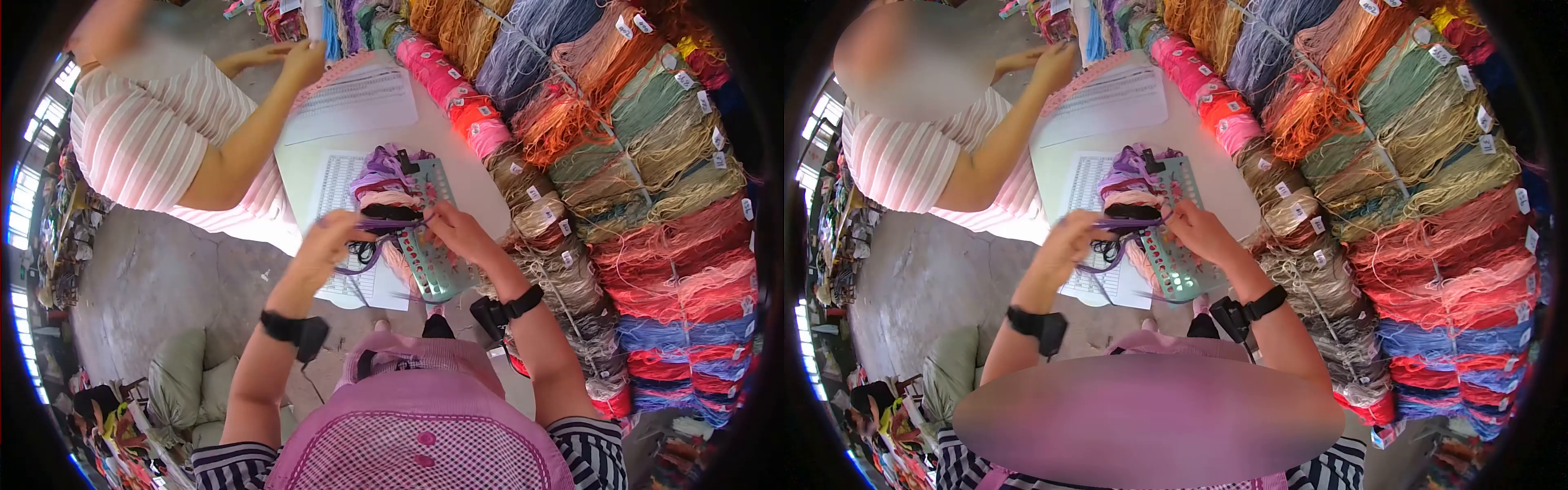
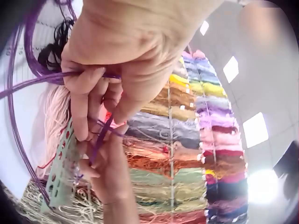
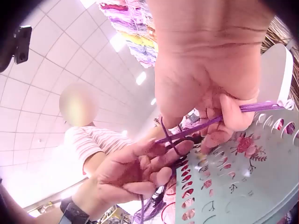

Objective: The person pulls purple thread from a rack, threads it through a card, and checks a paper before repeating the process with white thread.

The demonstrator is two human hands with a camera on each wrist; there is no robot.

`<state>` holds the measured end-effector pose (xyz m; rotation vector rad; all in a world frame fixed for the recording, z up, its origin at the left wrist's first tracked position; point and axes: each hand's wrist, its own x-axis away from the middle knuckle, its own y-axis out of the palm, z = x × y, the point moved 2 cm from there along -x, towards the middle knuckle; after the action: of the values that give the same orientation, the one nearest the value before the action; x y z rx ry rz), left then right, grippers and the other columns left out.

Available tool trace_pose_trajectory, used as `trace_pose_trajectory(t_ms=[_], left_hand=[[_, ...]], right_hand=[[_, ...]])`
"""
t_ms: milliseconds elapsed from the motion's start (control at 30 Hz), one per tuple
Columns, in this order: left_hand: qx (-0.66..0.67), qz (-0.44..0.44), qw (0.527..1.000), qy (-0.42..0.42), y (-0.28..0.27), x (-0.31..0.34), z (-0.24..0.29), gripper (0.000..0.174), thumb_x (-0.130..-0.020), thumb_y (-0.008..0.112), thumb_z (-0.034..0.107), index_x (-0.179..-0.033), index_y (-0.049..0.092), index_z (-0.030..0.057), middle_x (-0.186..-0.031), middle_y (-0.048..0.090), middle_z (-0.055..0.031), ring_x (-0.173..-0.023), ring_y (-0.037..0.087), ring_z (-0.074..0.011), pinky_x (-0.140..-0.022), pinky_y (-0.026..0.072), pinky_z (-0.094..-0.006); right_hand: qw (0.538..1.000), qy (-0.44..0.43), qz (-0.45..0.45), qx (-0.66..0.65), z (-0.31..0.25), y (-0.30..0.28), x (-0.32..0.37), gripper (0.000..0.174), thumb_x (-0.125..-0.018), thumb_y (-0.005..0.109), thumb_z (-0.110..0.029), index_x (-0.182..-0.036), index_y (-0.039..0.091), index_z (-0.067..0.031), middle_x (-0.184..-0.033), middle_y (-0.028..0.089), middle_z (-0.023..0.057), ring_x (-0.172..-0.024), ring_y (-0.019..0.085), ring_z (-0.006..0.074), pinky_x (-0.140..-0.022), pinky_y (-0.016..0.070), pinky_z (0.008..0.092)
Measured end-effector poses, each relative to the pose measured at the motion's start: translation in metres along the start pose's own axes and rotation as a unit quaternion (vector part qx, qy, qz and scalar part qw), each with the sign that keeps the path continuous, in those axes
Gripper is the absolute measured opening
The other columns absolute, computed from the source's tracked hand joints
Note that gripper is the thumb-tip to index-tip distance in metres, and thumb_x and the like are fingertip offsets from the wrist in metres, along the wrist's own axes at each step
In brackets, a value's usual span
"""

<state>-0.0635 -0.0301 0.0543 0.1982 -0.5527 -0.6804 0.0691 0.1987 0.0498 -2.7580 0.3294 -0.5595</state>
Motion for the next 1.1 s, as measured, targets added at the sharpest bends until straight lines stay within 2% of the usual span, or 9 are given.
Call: trace_pose_trajectory(t_ms=[100, 167, 267, 367, 433, 500, 567, 900, 1100], left_hand=[[0.183, 0.170, 0.968, 0.007, -0.058, 0.046, 0.031, 0.020, -0.096, 0.057, 0.027, -0.082, 0.054, 0.0125, -0.073, 0.054, -0.0003, -0.048, 0.039, -0.0061, -0.040, 0.0226, -0.0171], [0.248, 0.031, 0.967, 0.047, -0.117, 0.072, 0.038, 0.024, -0.098, 0.054, 0.025, -0.077, 0.046, 0.0158, -0.067, 0.044, 0.0019, -0.049, 0.038, -0.0061, -0.039, 0.0221, -0.0183], [0.271, 0.112, 0.953, 0.071, -0.181, 0.109, 0.050, 0.031, -0.099, 0.051, 0.025, -0.073, 0.038, 0.0169, -0.062, 0.036, 0.0042, -0.047, 0.035, -0.0057, -0.036, 0.0189, -0.0206], [0.316, 0.061, 0.936, 0.142, -0.243, 0.124, 0.038, 0.022, -0.099, 0.053, 0.026, -0.084, 0.047, 0.0121, -0.073, 0.046, -0.0016, -0.059, 0.047, -0.0115, -0.045, 0.0382, -0.0222], [0.277, 0.306, 0.904, 0.110, -0.238, 0.130, 0.024, 0.034, -0.100, 0.049, 0.035, -0.115, 0.052, 0.0045, -0.111, 0.054, -0.0134, -0.098, 0.057, -0.0261, -0.077, 0.0536, -0.0417], [0.227, 0.307, 0.922, 0.058, -0.181, 0.141, 0.020, 0.062, -0.100, 0.040, 0.047, -0.144, 0.034, 0.0033, -0.149, 0.031, -0.0164, -0.133, 0.035, -0.0382, -0.102, 0.0373, -0.0622], [0.292, 0.063, 0.953, 0.051, -0.116, 0.135, 0.015, 0.070, -0.101, 0.032, 0.053, -0.146, 0.030, 0.0000, -0.140, 0.041, -0.0184, -0.126, 0.044, -0.0354, -0.102, 0.0339, -0.0647], [0.321, -0.233, 0.913, -0.099, 0.058, 0.107, -0.013, 0.073, -0.100, 0.031, 0.057, -0.147, 0.032, 0.0020, -0.143, 0.043, -0.0126, -0.132, 0.039, -0.0244, -0.114, 0.0251, -0.0412], [-0.069, -0.188, 0.966, -0.163, 0.020, 0.078, -0.017, 0.047, -0.101, 0.045, 0.040, -0.121, 0.061, -0.0003, -0.106, 0.065, -0.0098, -0.086, 0.063, -0.0185, -0.072, 0.0518, -0.0302]], right_hand=[[0.999, 0.030, -0.015, -0.014, -0.002, -0.001, -0.003, 0.040, -0.090, 0.063, -0.039, -0.104, 0.054, -0.0033, -0.083, 0.068, 0.0088, -0.074, 0.066, 0.0209, -0.056, 0.0508, 0.0329], [0.999, 0.028, -0.018, -0.001, 0.001, 0.000, -0.002, 0.038, -0.088, 0.064, -0.036, -0.104, 0.054, -0.0033, -0.083, 0.068, 0.0080, -0.074, 0.066, 0.0199, -0.053, 0.0503, 0.0320], [0.999, -0.024, 0.000, 0.046, 0.005, 0.004, -0.001, 0.038, -0.082, 0.069, -0.029, -0.104, 0.054, -0.0024, -0.083, 0.068, 0.0086, -0.073, 0.066, 0.0195, -0.053, 0.0502, 0.0326], [0.994, -0.063, 0.002, 0.088, 0.009, 0.010, -0.001, 0.039, -0.078, 0.074, -0.019, -0.106, 0.053, -0.0020, -0.083, 0.065, 0.0076, -0.074, 0.062, 0.0145, -0.061, 0.0500, 0.0293], [0.985, -0.109, 0.046, 0.124, 0.006, 0.013, 0.001, 0.035, -0.075, 0.075, -0.018, -0.099, 0.056, -0.0020, -0.080, 0.066, 0.0075, -0.071, 0.065, 0.0182, -0.062, 0.0507, 0.0311], [0.978, -0.144, 0.085, 0.125, -0.012, 0.019, 0.015, 0.031, -0.075, 0.076, -0.018, -0.095, 0.058, -0.0023, -0.078, 0.065, 0.0077, -0.069, 0.063, 0.0187, -0.063, 0.0502, 0.0308], [0.971, -0.178, 0.107, 0.120, -0.039, 0.035, 0.034, 0.028, -0.075, 0.076, -0.018, -0.092, 0.060, -0.0025, -0.077, 0.064, 0.0079, -0.067, 0.062, 0.0191, -0.063, 0.0498, 0.0304], [0.945, -0.303, 0.111, 0.054, -0.062, 0.095, 0.109, 0.011, -0.080, 0.072, -0.007, -0.085, 0.063, -0.0029, -0.092, 0.055, 0.0066, -0.094, 0.056, 0.0211, -0.086, 0.0445, 0.0339], [0.803, -0.144, 0.173, -0.552, -0.026, -0.007, 0.147, 0.017, -0.094, 0.049, -0.012, -0.077, 0.049, -0.0097, -0.082, 0.060, 0.0050, -0.090, 0.060, 0.0182, -0.085, 0.0477, 0.0363]])
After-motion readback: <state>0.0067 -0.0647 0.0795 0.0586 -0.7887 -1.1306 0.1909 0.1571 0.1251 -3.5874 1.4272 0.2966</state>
